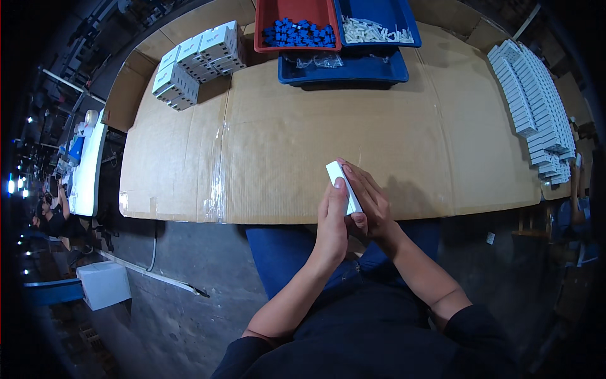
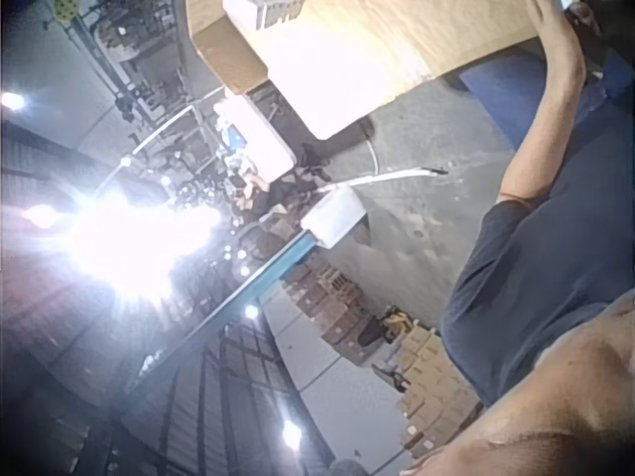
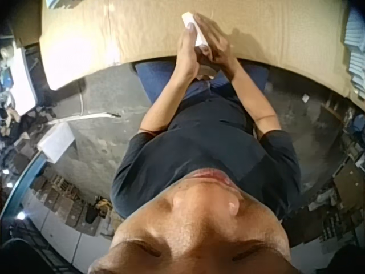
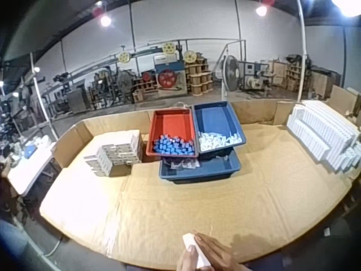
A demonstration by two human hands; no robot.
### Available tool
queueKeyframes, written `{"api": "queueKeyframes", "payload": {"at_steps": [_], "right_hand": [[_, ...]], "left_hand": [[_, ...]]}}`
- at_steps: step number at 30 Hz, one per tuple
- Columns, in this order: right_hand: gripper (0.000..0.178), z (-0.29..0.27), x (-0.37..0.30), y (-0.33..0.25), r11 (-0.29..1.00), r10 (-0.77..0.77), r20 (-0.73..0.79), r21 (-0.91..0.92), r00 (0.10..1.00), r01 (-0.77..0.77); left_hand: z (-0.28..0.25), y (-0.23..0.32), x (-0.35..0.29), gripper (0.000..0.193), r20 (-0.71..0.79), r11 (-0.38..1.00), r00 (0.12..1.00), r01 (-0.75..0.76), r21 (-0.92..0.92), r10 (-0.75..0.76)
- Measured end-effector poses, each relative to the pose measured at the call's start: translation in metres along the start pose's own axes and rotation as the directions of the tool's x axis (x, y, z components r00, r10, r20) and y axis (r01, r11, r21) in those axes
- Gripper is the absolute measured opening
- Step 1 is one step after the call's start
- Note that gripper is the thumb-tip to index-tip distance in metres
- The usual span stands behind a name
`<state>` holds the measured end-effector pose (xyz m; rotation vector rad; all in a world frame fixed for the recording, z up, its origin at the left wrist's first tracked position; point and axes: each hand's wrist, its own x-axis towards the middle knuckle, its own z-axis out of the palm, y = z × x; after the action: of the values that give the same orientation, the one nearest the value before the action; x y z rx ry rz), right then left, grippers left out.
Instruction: The person assembles small electronic components by hand, placing blue connectors, white connectors, and circuit boards into plastic bags, then bagging the small parts into white boxes.
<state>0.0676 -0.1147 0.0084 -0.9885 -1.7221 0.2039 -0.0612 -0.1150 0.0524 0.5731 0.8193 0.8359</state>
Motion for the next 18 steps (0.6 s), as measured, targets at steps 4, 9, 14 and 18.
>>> {"api": "queueKeyframes", "payload": {"at_steps": [4, 9, 14, 18], "right_hand": [[0.071, 0.000, 0.000, 0.001, 1.000, 0.001, -0.009, 0.011, 1.000, -0.001], [0.072, 0.000, -0.001, 0.003, 0.999, 0.020, 0.012, 0.038, 1.000, -0.021], [0.083, -0.006, 0.009, 0.001, 0.939, 0.198, 0.148, 0.256, 0.969, -0.231], [0.069, -0.008, 0.010, -0.010, 0.835, 0.411, 0.151, 0.333, 0.899, -0.437]], "left_hand": [[-0.003, -0.005, 0.002, 0.056, 0.029, 1.000, 1.000, -0.013, 0.001, 0.013], [-0.004, -0.005, 0.001, 0.059, -0.009, 1.000, 1.000, -0.004, -0.018, 0.004], [-0.014, -0.009, 0.012, 0.066, -0.022, 0.997, 0.997, -0.072, -0.038, 0.071], [-0.015, -0.002, 0.015, 0.072, 0.046, 0.940, 0.958, -0.287, 0.187, 0.283]]}}
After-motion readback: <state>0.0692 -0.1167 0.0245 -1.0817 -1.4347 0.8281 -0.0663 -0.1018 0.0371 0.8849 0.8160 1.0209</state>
